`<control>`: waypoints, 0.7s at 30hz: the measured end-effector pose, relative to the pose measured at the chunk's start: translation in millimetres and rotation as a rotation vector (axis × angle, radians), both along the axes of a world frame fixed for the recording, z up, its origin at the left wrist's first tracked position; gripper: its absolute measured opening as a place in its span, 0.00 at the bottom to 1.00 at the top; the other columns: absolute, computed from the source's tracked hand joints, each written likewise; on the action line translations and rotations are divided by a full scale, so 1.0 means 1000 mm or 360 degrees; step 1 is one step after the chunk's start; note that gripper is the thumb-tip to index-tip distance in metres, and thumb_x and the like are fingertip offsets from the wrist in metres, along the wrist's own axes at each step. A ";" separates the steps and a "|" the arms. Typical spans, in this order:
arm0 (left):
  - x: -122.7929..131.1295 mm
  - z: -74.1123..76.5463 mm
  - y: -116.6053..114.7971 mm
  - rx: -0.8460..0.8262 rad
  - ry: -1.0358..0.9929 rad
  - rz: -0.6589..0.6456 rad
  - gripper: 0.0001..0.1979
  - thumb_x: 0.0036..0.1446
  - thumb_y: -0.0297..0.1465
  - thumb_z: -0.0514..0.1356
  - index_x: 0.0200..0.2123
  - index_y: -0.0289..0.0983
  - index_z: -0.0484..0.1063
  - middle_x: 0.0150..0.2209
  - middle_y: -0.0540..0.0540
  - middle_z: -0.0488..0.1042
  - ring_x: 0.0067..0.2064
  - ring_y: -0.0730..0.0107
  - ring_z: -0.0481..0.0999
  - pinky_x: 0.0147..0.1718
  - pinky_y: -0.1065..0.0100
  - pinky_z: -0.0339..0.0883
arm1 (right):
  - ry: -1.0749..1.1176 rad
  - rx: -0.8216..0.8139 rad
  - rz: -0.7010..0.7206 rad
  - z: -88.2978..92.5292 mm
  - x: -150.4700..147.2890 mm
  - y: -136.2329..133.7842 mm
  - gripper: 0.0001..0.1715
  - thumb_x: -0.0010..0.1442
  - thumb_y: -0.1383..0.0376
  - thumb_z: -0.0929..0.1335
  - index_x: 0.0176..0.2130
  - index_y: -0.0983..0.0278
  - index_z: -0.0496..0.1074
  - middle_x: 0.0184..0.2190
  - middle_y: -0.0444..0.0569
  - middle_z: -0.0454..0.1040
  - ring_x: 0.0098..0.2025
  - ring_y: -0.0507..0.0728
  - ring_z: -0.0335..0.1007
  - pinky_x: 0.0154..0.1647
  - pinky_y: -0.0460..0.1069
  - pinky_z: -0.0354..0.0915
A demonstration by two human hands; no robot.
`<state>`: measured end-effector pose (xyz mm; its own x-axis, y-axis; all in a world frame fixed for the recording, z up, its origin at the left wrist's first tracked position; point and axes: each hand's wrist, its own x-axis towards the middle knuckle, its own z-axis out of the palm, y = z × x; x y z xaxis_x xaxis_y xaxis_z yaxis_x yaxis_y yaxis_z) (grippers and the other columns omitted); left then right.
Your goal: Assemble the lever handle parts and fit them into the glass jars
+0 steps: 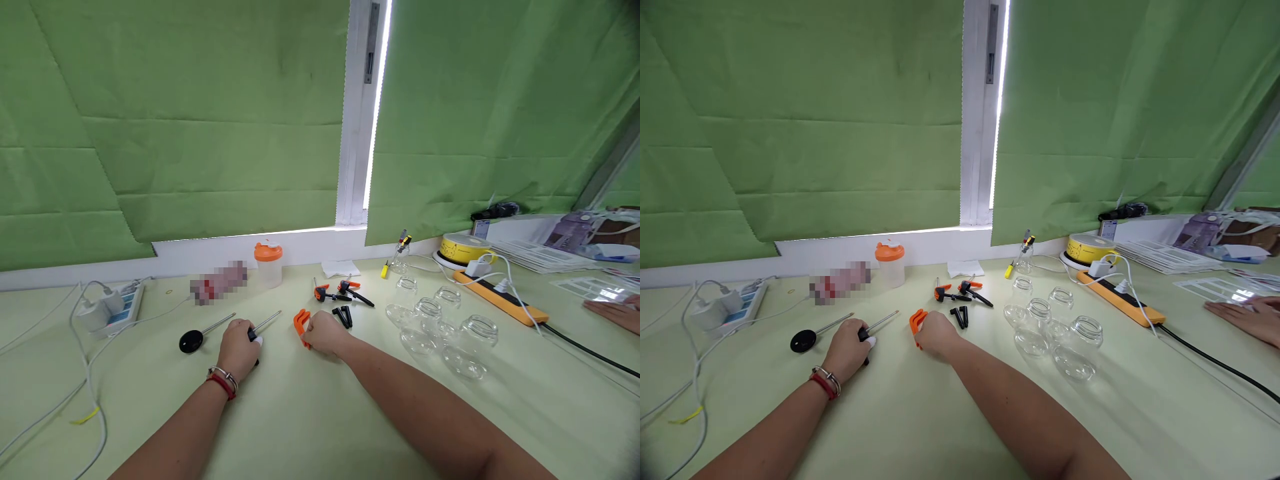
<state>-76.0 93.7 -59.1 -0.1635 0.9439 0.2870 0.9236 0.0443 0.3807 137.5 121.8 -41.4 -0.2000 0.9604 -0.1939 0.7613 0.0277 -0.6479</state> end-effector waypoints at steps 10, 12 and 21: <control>0.008 0.003 -0.007 0.0153 -0.0230 -0.0151 0.14 0.51 0.30 0.53 0.43 0.40 0.67 0.42 0.45 0.72 0.41 0.61 0.72 0.38 0.66 0.65 | 0.0681 0.0008 -0.0104 0.009 0.031 0.002 0.10 0.49 0.66 0.66 0.21 0.63 0.61 0.15 0.39 0.59 0.16 0.47 0.53 0.16 0.44 0.47; 0.014 0.004 -0.011 0.0135 -0.0265 -0.0234 0.14 0.50 0.29 0.54 0.42 0.40 0.66 0.39 0.47 0.72 0.37 0.64 0.72 0.35 0.68 0.65 | 0.0842 -0.0022 -0.0069 0.011 0.044 -0.001 0.08 0.50 0.65 0.66 0.23 0.63 0.62 0.19 0.41 0.65 0.20 0.48 0.61 0.18 0.43 0.53; 0.049 0.020 -0.039 -0.0070 -0.0745 -0.0685 0.11 0.56 0.39 0.52 0.38 0.40 0.66 0.29 0.51 0.66 0.27 0.71 0.65 0.25 0.71 0.62 | 0.1675 -0.0269 0.0061 0.010 0.092 -0.027 0.19 0.48 0.62 0.72 0.40 0.65 0.68 0.30 0.46 0.72 0.25 0.48 0.63 0.28 0.46 0.59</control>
<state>-27.1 54.6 -39.0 0.1346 0.9623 0.2363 0.5985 -0.2690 0.7546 229.3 94.4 -31.6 -0.3740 0.9267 -0.0359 -0.1832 -0.1118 -0.9767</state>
